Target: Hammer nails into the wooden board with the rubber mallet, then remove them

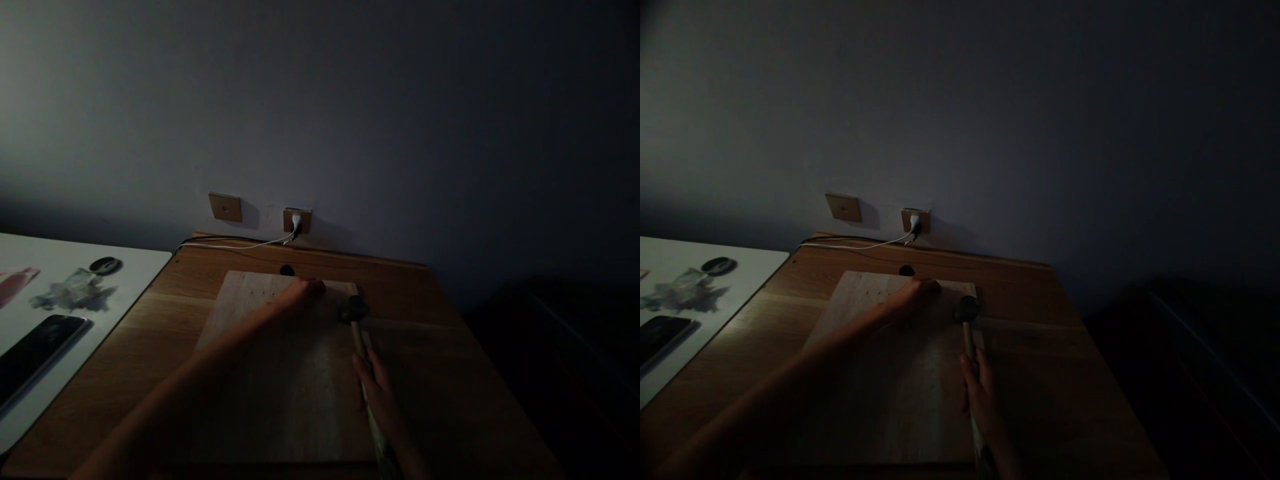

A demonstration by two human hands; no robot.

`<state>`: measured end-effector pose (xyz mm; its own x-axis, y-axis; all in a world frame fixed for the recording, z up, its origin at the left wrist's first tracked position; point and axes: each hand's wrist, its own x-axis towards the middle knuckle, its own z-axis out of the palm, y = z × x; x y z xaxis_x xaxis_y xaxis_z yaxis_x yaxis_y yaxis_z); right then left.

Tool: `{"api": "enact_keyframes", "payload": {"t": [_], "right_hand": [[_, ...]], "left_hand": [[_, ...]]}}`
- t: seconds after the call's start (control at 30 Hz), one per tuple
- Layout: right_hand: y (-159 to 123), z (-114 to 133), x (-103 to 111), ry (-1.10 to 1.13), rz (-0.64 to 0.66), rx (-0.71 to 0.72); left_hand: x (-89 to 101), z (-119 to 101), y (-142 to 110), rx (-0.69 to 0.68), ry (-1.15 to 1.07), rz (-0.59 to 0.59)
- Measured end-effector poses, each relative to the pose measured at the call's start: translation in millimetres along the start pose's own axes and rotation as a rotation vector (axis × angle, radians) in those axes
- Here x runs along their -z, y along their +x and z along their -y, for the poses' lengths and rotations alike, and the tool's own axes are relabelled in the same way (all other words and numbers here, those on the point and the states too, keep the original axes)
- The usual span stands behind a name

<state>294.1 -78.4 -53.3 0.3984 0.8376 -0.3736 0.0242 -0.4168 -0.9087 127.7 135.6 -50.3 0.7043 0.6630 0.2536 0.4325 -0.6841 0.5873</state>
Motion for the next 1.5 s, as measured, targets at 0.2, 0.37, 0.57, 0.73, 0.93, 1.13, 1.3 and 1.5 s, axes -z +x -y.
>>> {"api": "enact_keyframes", "payload": {"t": [0.2, 0.37, 0.57, 0.73, 0.93, 1.13, 1.3, 1.5], "right_hand": [[-3.1, 3.9, -0.9, 0.016, -0.03, -0.048], [-3.2, 6.8, -1.6, 0.025, -0.034, -0.046], [-0.7, 5.1, -1.2, 0.006, 0.001, -0.015], [-0.5, 4.2, -0.6, -0.004, -0.019, -0.024], [-3.7, 12.8, 5.4, -0.001, -0.021, 0.007], [2.5, 30.6, 3.3, -0.028, 0.046, 0.08], [14.9, 44.1, -13.4, -0.046, 0.142, 0.151], [16.1, 47.1, -24.2, -0.076, 0.174, 0.106]], "left_hand": [[-7.3, 1.4, -1.5, -0.035, 0.057, -0.014], [-3.3, -0.9, -6.4, -0.111, 0.188, 0.031], [-7.5, -6.1, -4.8, -0.17, 0.216, 0.029], [-15.3, 6.0, -2.9, -0.105, 0.083, -0.049], [-17.2, 16.5, -3.0, -0.055, 0.022, -0.064], [-15.8, 12.8, -3.5, -0.023, -0.006, -0.074], [-17.0, 11.1, -4.0, 0.023, -0.088, -0.098], [-18.6, 14.5, -3.2, 0.028, -0.136, -0.079]]}}
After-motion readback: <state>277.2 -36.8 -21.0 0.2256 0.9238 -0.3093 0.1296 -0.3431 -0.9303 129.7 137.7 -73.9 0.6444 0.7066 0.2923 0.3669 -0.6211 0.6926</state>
